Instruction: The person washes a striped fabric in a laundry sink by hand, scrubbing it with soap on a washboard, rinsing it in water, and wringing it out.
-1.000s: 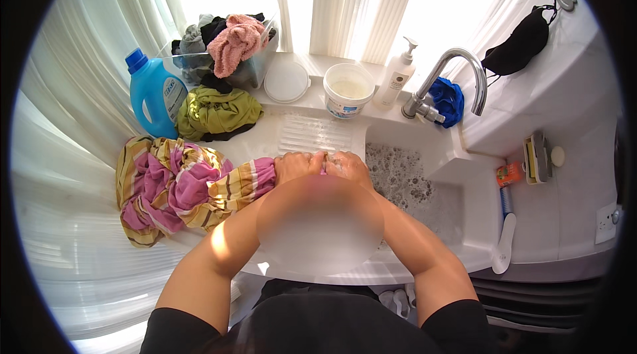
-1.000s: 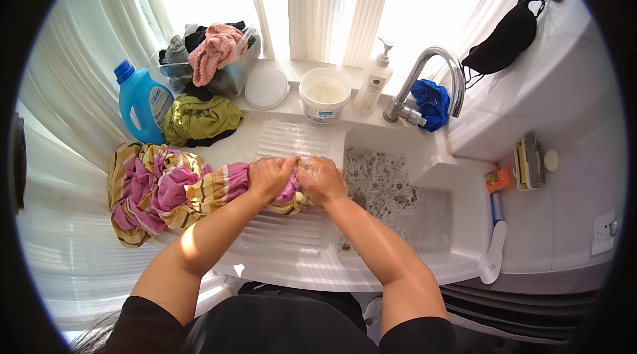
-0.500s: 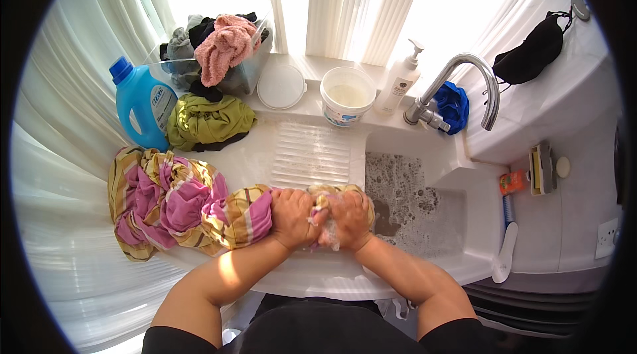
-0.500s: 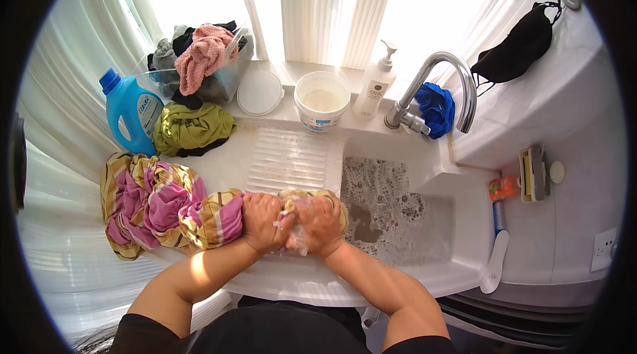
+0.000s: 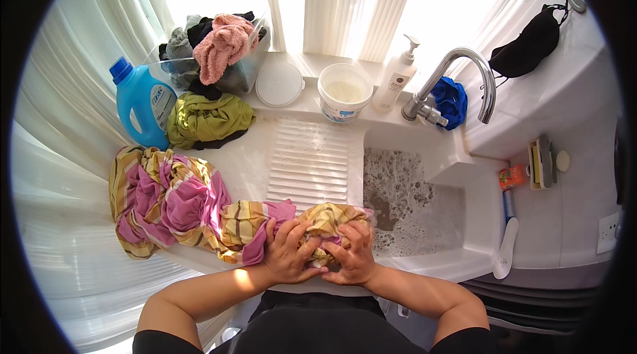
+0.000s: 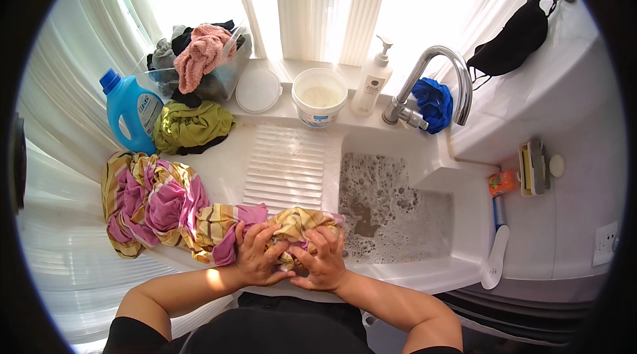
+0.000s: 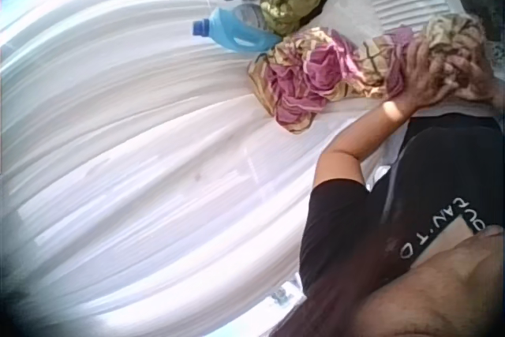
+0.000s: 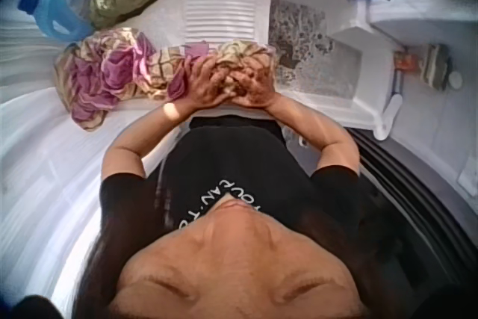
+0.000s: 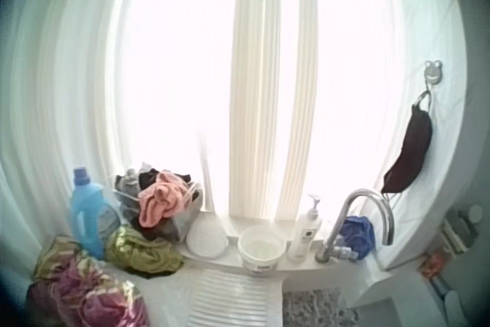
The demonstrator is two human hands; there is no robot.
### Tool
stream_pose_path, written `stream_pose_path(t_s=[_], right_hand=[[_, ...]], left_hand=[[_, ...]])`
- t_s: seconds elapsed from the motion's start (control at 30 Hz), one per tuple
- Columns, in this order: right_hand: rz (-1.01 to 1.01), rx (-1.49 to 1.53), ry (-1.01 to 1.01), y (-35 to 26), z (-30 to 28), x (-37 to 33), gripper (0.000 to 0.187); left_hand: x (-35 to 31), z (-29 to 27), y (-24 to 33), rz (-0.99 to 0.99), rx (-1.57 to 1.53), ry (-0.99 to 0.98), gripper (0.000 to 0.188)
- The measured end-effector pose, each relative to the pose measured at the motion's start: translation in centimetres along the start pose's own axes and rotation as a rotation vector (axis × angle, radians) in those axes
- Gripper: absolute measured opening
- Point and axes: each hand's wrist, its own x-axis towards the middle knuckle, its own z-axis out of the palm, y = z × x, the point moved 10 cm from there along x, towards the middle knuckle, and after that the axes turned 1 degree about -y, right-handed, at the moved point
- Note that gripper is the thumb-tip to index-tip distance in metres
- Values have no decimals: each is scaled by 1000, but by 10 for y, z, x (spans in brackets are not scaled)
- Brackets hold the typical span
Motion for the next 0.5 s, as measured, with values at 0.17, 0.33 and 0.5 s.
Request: stream_pose_path(t_s=[0.17,0.33,0.5], right_hand=[[73,113,179,92,33,80,32],[829,43,-211,159,59,116,52],[378,104,-331,97,40,52,93]], left_hand=[[81,41,-86,-392,-61,32,29],[109,93,-175,-693,48,-430,57],[71,36,-72,-300,177,-388,102]])
